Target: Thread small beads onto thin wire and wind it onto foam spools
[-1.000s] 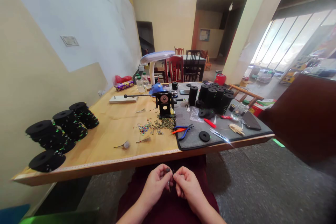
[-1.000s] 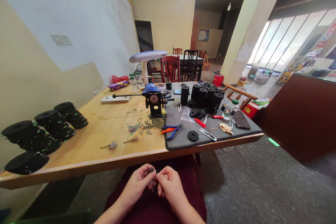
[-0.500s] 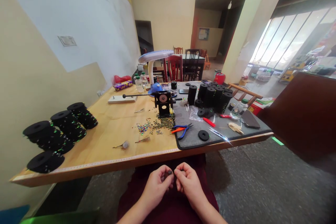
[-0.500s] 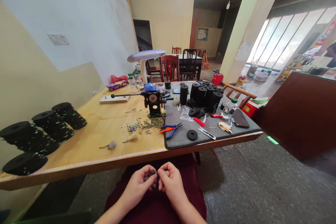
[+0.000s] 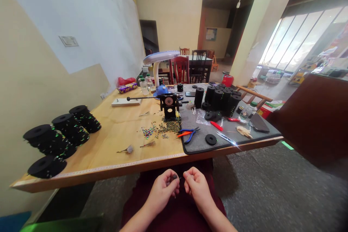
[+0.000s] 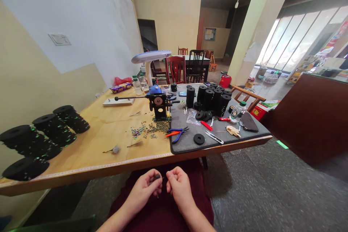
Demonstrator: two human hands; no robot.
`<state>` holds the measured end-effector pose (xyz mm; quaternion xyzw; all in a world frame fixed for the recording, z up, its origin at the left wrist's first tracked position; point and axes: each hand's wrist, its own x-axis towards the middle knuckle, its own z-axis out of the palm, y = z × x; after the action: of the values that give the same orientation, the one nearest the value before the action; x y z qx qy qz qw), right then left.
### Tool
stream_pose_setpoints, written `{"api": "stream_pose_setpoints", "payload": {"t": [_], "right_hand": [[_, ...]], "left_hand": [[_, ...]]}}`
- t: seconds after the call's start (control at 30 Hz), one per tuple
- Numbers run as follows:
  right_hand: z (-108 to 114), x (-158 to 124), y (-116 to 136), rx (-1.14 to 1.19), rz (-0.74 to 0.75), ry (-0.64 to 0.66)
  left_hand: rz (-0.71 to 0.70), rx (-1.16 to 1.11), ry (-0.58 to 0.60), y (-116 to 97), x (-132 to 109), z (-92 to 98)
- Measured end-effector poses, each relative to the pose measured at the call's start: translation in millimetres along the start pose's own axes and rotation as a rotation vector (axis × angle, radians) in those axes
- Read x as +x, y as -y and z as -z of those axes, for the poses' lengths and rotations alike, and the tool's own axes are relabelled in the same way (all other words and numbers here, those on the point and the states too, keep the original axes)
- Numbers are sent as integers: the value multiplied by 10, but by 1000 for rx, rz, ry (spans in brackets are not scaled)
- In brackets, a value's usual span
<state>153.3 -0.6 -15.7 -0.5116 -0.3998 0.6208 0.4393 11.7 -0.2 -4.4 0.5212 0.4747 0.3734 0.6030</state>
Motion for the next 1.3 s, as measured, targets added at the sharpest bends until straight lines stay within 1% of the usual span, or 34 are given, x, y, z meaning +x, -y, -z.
{"api": "stream_pose_setpoints", "payload": {"t": [0.27, 0.43, 0.73, 0.9, 1.0, 1.1, 1.17, 1.3], "right_hand": [[35, 48, -42, -48, 39, -20], [53, 35, -44, -92, 93, -20], [39, 7, -46, -139, 141, 9], [20, -10, -22, -141, 138, 27], [14, -20, -13, -155, 143, 30], [16, -25, -13, -169, 152, 31], [19, -26, -11, -178, 157, 27], [19, -31, 2, -186, 151, 29]], "left_hand": [[-2, -3, 10, -25, 4, -6], [5, -77, 5, -20, 8, -3], [-8, -114, -95, -59, 14, -20], [1, -115, -86, -63, 9, -30], [0, -101, -77, -20, 20, -28], [-11, -58, -40, -1, 26, -23], [-15, -17, -25, -17, 20, -19], [-7, 72, -45, -64, -1, -14]]}}
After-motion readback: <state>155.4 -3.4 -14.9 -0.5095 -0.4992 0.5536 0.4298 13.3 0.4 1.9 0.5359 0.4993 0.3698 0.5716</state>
